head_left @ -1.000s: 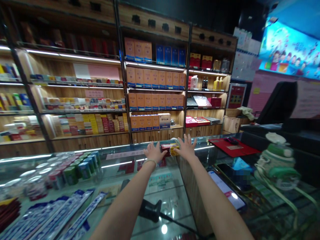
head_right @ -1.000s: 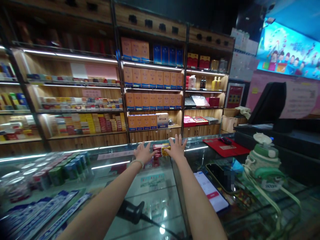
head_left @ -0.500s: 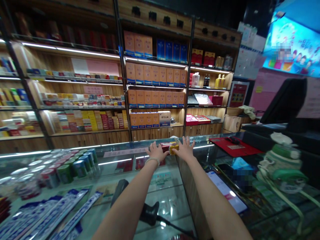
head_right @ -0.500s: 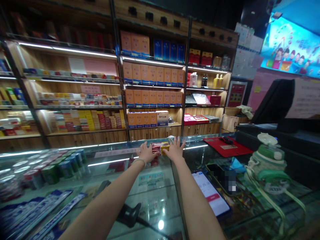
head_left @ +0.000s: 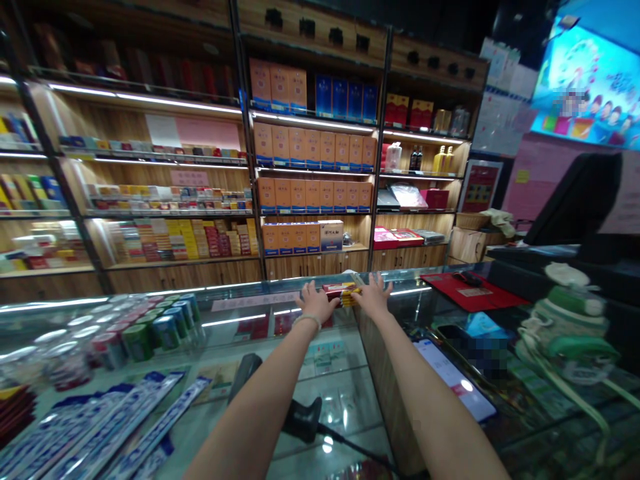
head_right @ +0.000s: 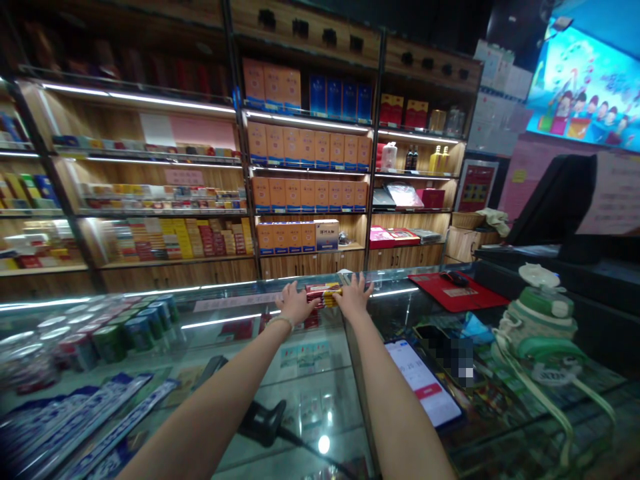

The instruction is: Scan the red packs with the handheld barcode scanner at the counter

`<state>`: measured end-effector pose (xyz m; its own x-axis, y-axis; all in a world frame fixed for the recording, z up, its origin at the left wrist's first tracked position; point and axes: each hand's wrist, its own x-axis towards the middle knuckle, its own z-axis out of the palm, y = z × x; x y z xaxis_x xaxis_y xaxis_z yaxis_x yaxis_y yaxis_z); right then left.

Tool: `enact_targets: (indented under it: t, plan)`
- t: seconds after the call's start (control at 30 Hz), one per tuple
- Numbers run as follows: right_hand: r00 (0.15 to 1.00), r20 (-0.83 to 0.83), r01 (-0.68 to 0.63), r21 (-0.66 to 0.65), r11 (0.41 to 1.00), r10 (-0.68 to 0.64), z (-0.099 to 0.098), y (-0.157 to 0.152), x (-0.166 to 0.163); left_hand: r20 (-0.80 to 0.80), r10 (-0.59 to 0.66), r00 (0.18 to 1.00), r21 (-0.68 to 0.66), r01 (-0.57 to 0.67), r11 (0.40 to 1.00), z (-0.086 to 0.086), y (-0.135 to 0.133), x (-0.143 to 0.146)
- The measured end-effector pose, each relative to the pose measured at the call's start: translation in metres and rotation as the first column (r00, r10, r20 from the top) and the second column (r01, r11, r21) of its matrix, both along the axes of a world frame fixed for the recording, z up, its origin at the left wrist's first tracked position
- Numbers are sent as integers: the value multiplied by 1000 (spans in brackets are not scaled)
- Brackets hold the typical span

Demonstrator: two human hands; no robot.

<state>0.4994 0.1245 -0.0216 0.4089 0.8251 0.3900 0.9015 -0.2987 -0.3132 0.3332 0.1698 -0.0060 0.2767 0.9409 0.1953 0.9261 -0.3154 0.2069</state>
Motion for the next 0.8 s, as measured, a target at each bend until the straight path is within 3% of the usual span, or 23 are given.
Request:
enact_targets:
  t: [0.37, 0.8]
  plan:
    - [995, -96, 36, 232, 972, -14, 18, 6, -6, 107, 15, 994, 125, -29, 992, 30, -15, -18]
    - [999, -17, -34, 509, 860, 49, 61, -26, -60, 251, -21, 968, 342, -68, 937, 81, -42, -83]
